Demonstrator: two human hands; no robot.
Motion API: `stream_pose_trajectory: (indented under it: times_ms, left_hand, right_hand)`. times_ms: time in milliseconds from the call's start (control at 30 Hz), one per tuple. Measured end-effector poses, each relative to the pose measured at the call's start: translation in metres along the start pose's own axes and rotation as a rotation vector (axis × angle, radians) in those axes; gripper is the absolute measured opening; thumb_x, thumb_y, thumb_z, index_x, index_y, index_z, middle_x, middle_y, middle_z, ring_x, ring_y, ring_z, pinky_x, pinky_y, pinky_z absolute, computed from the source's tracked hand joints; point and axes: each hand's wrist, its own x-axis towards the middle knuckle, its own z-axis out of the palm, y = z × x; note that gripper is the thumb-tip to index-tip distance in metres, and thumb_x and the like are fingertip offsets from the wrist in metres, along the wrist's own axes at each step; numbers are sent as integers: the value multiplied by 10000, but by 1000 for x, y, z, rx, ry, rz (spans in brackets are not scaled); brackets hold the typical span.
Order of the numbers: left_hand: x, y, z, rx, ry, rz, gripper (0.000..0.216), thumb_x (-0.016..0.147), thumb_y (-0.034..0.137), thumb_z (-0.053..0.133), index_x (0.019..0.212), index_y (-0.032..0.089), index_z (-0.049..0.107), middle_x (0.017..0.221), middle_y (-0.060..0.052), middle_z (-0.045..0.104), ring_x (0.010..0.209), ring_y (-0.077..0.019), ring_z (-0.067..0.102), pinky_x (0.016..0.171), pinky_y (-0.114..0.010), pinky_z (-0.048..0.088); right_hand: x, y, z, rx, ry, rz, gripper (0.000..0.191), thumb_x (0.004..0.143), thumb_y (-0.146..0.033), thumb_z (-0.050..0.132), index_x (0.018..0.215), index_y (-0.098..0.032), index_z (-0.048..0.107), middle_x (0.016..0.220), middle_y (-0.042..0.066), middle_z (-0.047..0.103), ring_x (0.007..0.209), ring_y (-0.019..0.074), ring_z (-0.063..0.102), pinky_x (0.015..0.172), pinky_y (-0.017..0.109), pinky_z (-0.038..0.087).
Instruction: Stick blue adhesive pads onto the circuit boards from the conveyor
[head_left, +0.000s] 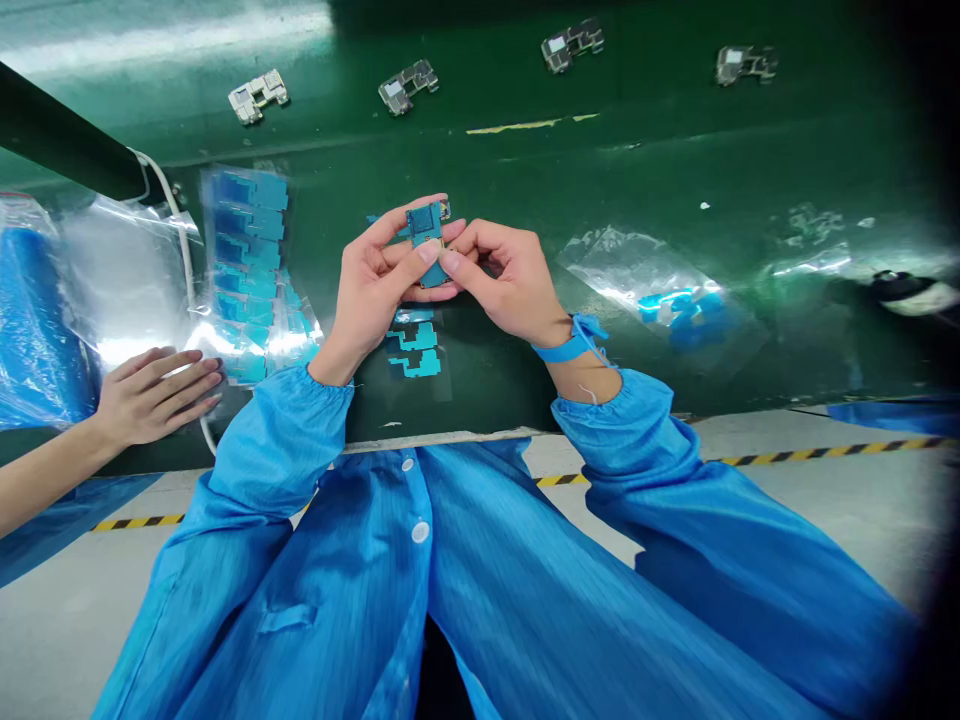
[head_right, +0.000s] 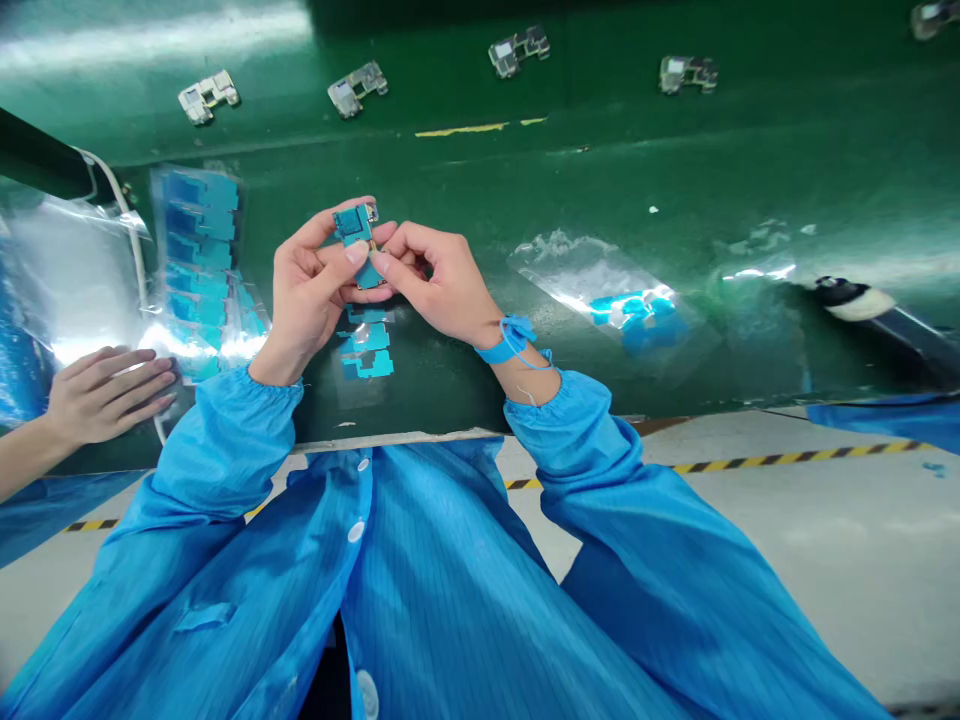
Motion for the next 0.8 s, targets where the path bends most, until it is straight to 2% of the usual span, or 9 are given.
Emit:
stream_pose_trajectory:
  times_ms: [200,367,467,533,600,700,767,800]
  left_hand:
    - [-2,2,4,-2,56,-39,554,1008,606,823,1415,236,760,1368,-97,833,943,-241,875,736,-318,748]
    - [-3,-3,7,-29,99,-17,521,1002,584,833,1365,213,793,1344,-106,839,928,-259,880,671,-307,725]
    - [-4,2,8,-89,115,-30,524,977,578,855,1337,202,794,1358,-111,837,833,-232,868,646,-299,716]
    - [-3,7,8,-129,116,-62,580,976,567,849,1429,222,744,1416,-113,817,779,-208,856,649,-295,715]
    - [-2,12,5,-166,146,-92,695,995,567,805,1587,252,623,1478,-121,787,775,-210,859,663,-301,716]
    - [1,18,-1,-233,244,-77,776,1030,586,712,1694,258,481,1525,-148,756,798,-230,868,670,-313,706]
    - [3,19,-4,-255,317,-27,717,1024,556,704,1634,221,529,1471,-166,782,771,-214,855,630,-282,665]
    - [3,18,-6,-256,342,-6,672,1020,534,703,1583,196,563,1406,-170,809,750,-200,842,621,-268,648]
  right_hand:
    - [-2,-1,1,14,-55,-12,605,1073,-768,693,839,-212,646,685,-24,568,626,132,442,614,313,342]
    - [-5,-2,2,0,-82,-7,580,1074,-750,697,861,-212,655,707,-19,608,636,136,464,633,312,369]
    - [-5,-7,4,20,-92,21,579,1065,-754,701,870,-210,663,736,-9,640,652,141,486,634,303,390]
    - [6,-8,3,22,-119,48,590,1053,-764,707,863,-207,672,752,-1,647,663,143,491,631,298,395]
    - [32,-6,-1,8,-152,53,590,1022,-768,741,864,-202,687,767,9,652,675,147,504,635,294,403]
    - [101,1,-12,-91,-174,82,505,1038,-658,747,858,-192,677,722,10,628,653,152,519,648,295,416]
    - [158,3,-16,-333,-155,190,451,1117,-537,628,863,-167,673,714,23,629,662,155,561,689,300,435]
    - [185,2,-14,-546,-146,244,468,1136,-517,574,903,-132,702,785,54,674,725,167,617,728,308,440]
